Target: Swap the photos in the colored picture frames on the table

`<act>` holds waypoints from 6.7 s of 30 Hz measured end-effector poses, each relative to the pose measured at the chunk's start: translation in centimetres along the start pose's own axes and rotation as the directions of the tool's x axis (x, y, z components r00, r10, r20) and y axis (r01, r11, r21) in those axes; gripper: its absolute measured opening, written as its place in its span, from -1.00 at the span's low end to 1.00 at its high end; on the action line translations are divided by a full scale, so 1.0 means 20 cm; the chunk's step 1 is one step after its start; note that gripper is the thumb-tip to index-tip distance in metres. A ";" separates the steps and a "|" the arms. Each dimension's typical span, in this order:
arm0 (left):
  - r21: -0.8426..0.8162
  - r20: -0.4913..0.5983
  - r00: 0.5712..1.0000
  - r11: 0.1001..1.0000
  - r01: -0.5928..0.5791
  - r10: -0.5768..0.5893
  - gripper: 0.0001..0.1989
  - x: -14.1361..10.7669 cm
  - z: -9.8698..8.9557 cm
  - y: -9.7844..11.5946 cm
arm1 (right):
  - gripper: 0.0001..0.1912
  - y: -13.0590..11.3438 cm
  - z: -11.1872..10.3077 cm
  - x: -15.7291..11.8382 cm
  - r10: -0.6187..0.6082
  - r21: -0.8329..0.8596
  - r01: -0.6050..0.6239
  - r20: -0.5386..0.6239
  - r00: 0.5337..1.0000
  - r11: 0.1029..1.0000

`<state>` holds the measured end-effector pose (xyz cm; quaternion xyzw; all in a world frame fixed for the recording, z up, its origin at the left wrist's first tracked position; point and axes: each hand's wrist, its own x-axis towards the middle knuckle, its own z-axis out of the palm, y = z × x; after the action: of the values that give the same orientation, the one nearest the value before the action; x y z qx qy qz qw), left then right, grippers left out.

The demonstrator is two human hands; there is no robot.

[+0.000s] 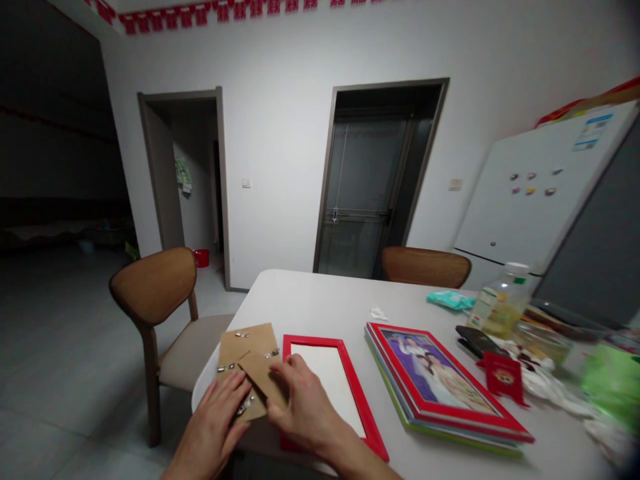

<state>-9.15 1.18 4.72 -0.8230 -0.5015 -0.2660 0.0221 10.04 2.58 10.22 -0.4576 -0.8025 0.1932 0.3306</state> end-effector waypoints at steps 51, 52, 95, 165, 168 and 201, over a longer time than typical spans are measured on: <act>-0.278 0.256 0.966 0.960 0.027 0.047 -0.46 0.16 0.30 0.28 | -0.78 0.62 -0.09 -0.04 0.175 -0.521 -0.175 -0.050 0.983 0.835; -0.276 0.258 0.965 0.961 0.029 0.044 -0.46 0.16 0.30 0.28 | -0.79 0.63 -0.08 -0.04 0.174 -0.512 -0.180 -0.060 0.983 0.840; -0.338 0.320 0.947 0.935 0.103 0.012 -0.42 0.13 0.25 0.27 | -0.75 0.63 -0.14 -0.12 0.200 -0.412 -0.221 -0.093 0.975 0.884; -0.385 0.287 0.957 0.919 0.083 0.034 -0.44 0.15 0.28 0.26 | -0.69 0.67 0.10 0.30 0.289 -0.451 -0.283 -0.057 0.955 0.846; -0.379 0.286 0.958 0.921 0.091 0.023 -0.45 0.15 0.27 0.26 | -0.67 0.65 0.10 0.28 0.265 -0.440 -0.253 -0.036 0.964 0.862; -0.329 0.250 0.968 0.941 0.078 0.007 -0.51 0.11 0.33 0.37 | -0.69 0.73 -0.21 -0.12 0.488 -0.260 -0.519 -0.179 0.854 0.814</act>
<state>0.62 1.26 1.80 -0.8321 -0.4623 -0.2432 -0.1863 22.60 7.97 3.43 -0.7076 -0.6541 0.1259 0.2358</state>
